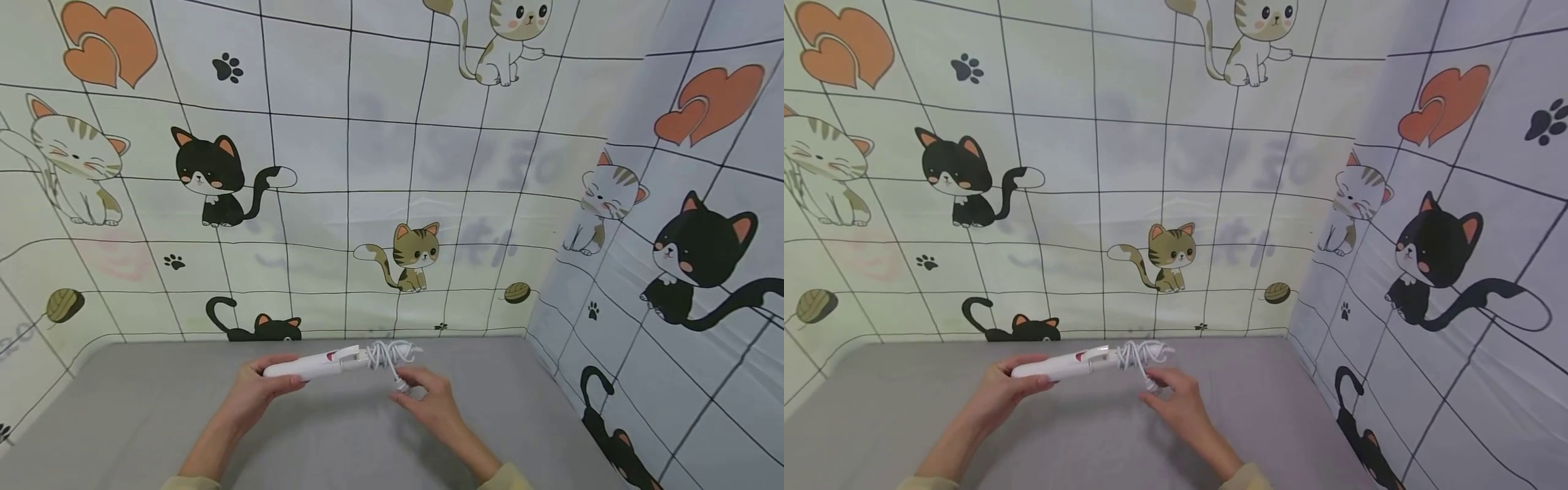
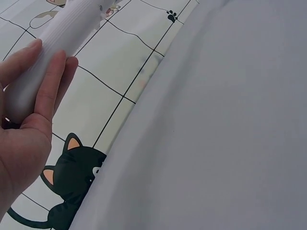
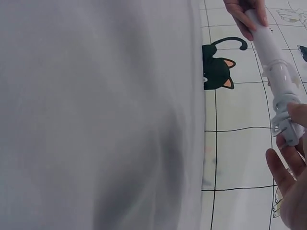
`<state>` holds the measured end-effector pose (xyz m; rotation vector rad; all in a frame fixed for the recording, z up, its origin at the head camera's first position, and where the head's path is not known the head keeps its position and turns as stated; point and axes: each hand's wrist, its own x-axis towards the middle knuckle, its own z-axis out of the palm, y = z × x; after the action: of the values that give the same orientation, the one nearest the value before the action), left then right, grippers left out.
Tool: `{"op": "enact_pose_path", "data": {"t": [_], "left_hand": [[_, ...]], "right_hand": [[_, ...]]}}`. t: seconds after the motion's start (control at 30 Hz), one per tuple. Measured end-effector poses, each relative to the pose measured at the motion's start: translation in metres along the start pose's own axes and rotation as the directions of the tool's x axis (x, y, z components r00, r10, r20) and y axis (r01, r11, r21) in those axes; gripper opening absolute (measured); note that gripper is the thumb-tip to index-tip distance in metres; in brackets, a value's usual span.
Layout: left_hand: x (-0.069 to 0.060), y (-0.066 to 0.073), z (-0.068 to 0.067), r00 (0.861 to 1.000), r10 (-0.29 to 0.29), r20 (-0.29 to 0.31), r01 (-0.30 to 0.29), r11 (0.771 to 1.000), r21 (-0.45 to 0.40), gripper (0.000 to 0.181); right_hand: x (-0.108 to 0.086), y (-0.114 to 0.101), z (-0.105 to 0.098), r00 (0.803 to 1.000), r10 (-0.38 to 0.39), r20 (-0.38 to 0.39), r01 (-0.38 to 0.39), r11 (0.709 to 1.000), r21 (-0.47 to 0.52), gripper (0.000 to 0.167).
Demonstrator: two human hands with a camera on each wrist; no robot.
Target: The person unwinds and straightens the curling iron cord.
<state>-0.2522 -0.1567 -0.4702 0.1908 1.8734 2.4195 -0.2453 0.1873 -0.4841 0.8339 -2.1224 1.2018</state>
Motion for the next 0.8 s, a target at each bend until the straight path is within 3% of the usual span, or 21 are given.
{"op": "enact_pose_path", "data": {"t": [0.27, 0.47, 0.63, 0.8], "left_hand": [[-0.003, -0.006, -0.008, 1.000, 0.008, 0.021, -0.009, 0.999, 0.036, 0.048], [-0.007, -0.007, -0.014, 0.999, 0.008, 0.054, -0.011, 0.998, 0.057, 0.045], [-0.010, -0.008, -0.022, 0.998, 0.021, 0.063, -0.024, 0.999, 0.042, 0.042], [-0.013, -0.008, -0.030, 0.997, 0.038, 0.064, -0.041, 0.998, 0.041, 0.042]], "right_hand": [[0.004, 0.002, -0.012, 0.989, -0.119, -0.094, 0.110, 0.990, -0.092, 0.034], [0.008, 0.010, -0.023, 0.980, -0.149, -0.135, 0.125, 0.977, -0.170, 0.030], [0.006, 0.017, -0.027, 0.992, -0.049, -0.118, 0.027, 0.983, -0.181, 0.026], [0.001, 0.021, -0.032, 0.990, 0.133, -0.048, -0.138, 0.981, -0.139, 0.023]]}}
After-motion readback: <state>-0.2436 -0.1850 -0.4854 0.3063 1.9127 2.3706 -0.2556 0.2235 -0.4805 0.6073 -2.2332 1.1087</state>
